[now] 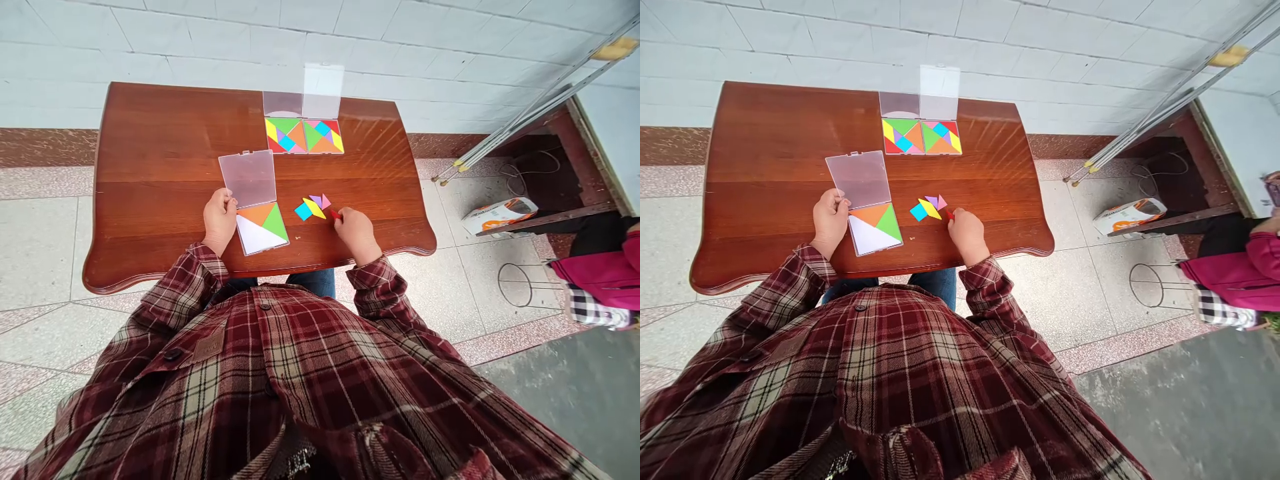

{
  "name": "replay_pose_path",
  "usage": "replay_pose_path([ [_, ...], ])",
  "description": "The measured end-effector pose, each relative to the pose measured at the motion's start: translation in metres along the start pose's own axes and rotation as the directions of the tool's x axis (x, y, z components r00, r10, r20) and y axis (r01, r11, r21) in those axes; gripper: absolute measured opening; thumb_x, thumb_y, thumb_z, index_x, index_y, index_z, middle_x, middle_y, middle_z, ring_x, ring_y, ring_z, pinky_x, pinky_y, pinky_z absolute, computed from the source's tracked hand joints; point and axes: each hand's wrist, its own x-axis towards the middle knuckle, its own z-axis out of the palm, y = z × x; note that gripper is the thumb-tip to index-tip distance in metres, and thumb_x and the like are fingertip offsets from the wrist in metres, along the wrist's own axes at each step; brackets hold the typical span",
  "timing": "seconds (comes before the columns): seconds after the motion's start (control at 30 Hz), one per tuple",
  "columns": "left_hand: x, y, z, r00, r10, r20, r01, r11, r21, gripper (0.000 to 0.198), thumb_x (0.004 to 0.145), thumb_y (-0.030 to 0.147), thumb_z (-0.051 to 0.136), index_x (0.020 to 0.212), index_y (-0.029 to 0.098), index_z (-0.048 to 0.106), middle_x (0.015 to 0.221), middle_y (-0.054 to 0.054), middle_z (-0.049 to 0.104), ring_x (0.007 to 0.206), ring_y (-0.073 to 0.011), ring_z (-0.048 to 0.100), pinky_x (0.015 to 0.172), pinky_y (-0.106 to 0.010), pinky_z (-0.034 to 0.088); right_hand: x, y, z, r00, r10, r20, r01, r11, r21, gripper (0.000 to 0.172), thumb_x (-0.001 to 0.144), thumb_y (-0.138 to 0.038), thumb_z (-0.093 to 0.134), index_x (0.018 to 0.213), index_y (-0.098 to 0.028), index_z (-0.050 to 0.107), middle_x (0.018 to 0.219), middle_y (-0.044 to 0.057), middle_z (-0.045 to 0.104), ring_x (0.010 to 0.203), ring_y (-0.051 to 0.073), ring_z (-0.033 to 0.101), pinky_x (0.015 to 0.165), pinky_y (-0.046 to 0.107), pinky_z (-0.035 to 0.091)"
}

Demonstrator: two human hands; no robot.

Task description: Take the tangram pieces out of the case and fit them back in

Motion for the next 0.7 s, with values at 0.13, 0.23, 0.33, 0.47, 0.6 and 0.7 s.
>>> replay_pose_path([
  [0.13, -0.001, 0.0, 0.0, 1.0, 0.012, 0.002, -0.012, 1.0, 0.004, 0.018, 0.081, 0.019, 0.055, 0.099, 0.019, 0.058, 0.082, -0.001, 0.065, 0.077, -0.0129, 0.063, 0.084, -0.03, 0.052, -0.008, 0.005, -0.006, 0.995, -0.03, -0.092, 0.04, 0.993, 0.114, 0.026, 0.09, -0.024, 0.045, 0.101, -0.015, 0.066, 0.096, 0.013, 0.071, 0.085, 0.024, 0.063, 0.073, 0.032, 0.043],
  [0.23, -0.001, 0.0, 0.0, 1.0, 0.017, 0.008, -0.017, 1.0, -0.009, 0.017, 0.082, 0.022, 0.056, 0.099, 0.019, 0.058, 0.082, -0.001, 0.065, 0.078, -0.0132, 0.063, 0.085, -0.031, 0.052, -0.016, -0.014, -0.007, 0.969, -0.217, -0.117, 0.244, 0.914, 0.323, 0.024, 0.088, -0.024, 0.047, 0.102, -0.017, 0.065, 0.094, 0.007, 0.071, 0.083, 0.019, 0.061, 0.075, 0.029, 0.043],
  [0.33, -0.001, 0.001, 0.001, 1.0, 0.022, 0.003, -0.022, 1.0, -0.022, 0.016, 0.083, 0.026, 0.057, 0.098, 0.019, 0.058, 0.081, 0.0, 0.064, 0.077, -0.0127, 0.063, 0.086, -0.031, 0.052, -0.023, -0.054, -0.002, 0.892, -0.45, -0.037, 0.409, 0.773, 0.485, 0.022, 0.085, -0.021, 0.049, 0.1, -0.016, 0.064, 0.088, 0.003, 0.069, 0.078, 0.015, 0.059, 0.075, 0.026, 0.042],
  [0.47, -0.002, 0.003, 0.001, 1.0, 0.022, 0.016, -0.022, 1.0, -0.001, 0.015, 0.086, 0.029, 0.056, 0.098, 0.019, 0.057, 0.081, -0.001, 0.064, 0.078, -0.0139, 0.063, 0.088, -0.033, 0.051, -0.021, -0.105, 0.008, 0.782, -0.62, 0.063, 0.531, 0.717, 0.452, 0.021, 0.085, -0.017, 0.049, 0.098, -0.017, 0.066, 0.087, 0.001, 0.068, 0.078, 0.014, 0.057, 0.072, 0.025, 0.039],
  [0.6, -0.002, 0.004, 0.001, 0.999, 0.029, 0.03, -0.029, 1.0, 0.002, 0.015, 0.086, 0.031, 0.055, 0.097, 0.02, 0.056, 0.083, -0.001, 0.064, 0.078, -0.0142, 0.062, 0.088, -0.033, 0.051, -0.011, -0.123, 0.012, 0.778, -0.619, 0.103, 0.571, 0.767, 0.293, 0.023, 0.088, -0.016, 0.048, 0.102, -0.018, 0.066, 0.092, 0.002, 0.069, 0.082, 0.016, 0.058, 0.073, 0.026, 0.037],
  [0.7, -0.002, 0.003, 0.002, 0.999, 0.027, 0.025, -0.027, 1.0, -0.007, 0.015, 0.086, 0.032, 0.055, 0.096, 0.021, 0.056, 0.082, -0.001, 0.063, 0.078, -0.0142, 0.062, 0.087, -0.033, 0.051, -0.011, -0.123, 0.009, 0.766, -0.631, 0.121, 0.596, 0.768, 0.236, 0.021, 0.091, -0.017, 0.048, 0.103, -0.018, 0.065, 0.096, 0.003, 0.069, 0.086, 0.017, 0.058, 0.073, 0.026, 0.037],
])
